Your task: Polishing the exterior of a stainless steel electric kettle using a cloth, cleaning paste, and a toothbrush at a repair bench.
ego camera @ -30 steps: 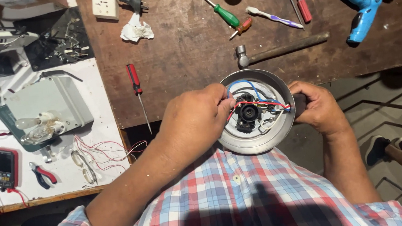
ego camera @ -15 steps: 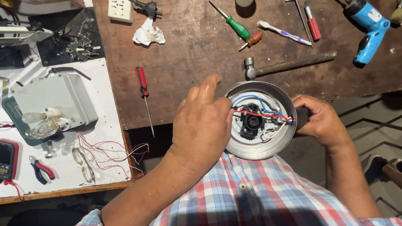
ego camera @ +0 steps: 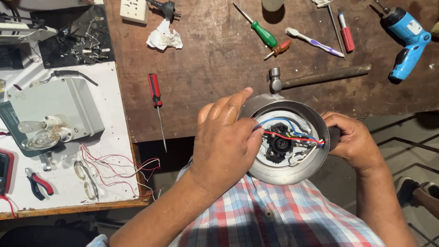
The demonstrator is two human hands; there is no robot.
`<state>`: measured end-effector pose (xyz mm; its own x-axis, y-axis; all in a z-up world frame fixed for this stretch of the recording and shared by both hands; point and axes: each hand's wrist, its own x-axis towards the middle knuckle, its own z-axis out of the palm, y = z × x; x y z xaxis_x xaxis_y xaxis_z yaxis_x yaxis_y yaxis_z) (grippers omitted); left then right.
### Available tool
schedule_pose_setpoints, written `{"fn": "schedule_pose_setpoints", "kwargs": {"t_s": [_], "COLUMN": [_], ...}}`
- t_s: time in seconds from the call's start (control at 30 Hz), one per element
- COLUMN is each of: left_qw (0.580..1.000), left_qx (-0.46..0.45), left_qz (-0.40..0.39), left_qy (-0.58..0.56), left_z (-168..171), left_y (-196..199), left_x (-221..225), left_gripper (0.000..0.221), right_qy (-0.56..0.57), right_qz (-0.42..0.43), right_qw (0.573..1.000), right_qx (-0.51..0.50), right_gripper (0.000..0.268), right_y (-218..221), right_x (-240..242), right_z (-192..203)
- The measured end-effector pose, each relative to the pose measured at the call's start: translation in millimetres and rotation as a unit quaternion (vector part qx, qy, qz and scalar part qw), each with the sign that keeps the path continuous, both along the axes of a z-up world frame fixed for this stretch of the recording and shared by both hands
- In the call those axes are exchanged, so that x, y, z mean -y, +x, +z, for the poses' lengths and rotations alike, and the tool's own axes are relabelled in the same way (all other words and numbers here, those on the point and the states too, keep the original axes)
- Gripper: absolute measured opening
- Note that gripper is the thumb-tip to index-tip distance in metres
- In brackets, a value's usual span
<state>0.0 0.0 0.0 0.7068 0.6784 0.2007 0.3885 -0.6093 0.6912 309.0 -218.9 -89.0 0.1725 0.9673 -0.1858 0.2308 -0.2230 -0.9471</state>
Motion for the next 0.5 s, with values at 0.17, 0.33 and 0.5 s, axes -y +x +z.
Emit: {"fn": "schedule_pose_setpoints", "kwargs": {"t_s": [0.17,0.33,0.5], "left_qw": [0.999,0.997,0.995], "left_qx": [0.025,0.046,0.038], "left_qz": [-0.031,-0.038,-0.037], "left_qy": [0.028,0.055,0.087], "left_z": [-2,-7,-10], "left_y": [-9,-13,-19], "left_x": [-3,-1,6], "left_gripper": [0.018,0.012,0.01], "right_qy": [0.007,0.05,0.072], "right_qz": [0.003,0.023,0.038], "right_qw": [1.0,0.998,0.997], "right_qx": [-0.018,-0.008,-0.001], "right_gripper": [0.033,0.03,0.024], "right_y": [2,-2,-3], "right_x": [-1,-8,-9], "right_z": [-3,3,6]}}
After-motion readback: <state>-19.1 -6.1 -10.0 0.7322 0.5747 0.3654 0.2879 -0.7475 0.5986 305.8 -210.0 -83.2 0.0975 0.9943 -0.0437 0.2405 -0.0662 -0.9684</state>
